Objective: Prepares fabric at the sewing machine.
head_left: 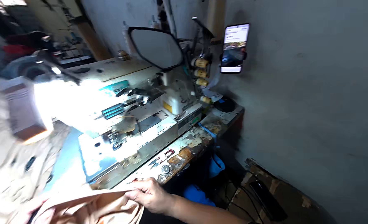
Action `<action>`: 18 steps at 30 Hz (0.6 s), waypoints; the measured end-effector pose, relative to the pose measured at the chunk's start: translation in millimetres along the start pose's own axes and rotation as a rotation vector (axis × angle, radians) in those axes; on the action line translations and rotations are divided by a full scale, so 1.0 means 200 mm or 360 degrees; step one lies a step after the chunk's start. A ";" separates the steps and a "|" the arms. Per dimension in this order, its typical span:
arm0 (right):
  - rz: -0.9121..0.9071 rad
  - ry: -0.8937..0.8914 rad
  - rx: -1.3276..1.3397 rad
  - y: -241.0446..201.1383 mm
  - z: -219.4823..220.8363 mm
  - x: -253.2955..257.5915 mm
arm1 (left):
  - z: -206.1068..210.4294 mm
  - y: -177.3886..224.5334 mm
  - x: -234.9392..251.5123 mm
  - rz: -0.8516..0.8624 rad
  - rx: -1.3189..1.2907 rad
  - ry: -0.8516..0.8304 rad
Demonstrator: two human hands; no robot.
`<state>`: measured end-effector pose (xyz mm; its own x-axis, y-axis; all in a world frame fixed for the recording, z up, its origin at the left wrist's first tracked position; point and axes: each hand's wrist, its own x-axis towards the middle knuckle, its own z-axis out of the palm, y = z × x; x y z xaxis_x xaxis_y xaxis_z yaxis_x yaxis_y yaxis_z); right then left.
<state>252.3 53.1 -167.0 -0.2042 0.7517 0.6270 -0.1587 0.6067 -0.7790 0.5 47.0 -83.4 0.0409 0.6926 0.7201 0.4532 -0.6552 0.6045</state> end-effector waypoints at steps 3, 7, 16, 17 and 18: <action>-0.0058 -0.0223 0.0079 -0.14 0.03 0.00 | -0.04 0.22 0.04 -0.0250 -0.0328 0.0123; -0.0076 -0.0527 0.0236 -0.30 0.04 -0.02 | -0.04 0.45 0.15 -0.0092 0.0142 0.0269; 0.0197 -0.0415 0.0413 -0.15 -0.07 -0.17 | 0.29 0.11 0.42 -0.0166 0.0807 -0.0618; 0.0292 -0.0320 0.0406 -0.12 -0.10 -0.16 | 0.36 0.00 0.47 -0.0117 0.0793 -0.0659; 0.0381 -0.0196 0.0360 -0.09 -0.13 -0.12 | 0.42 -0.14 0.53 -0.0020 0.0774 -0.0641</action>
<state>284.7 30.2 -167.8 -0.3744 0.8206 0.4319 -0.2996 0.3337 -0.8938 67.2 164.7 -51.9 0.3221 0.8206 0.4721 0.8050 -0.4998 0.3196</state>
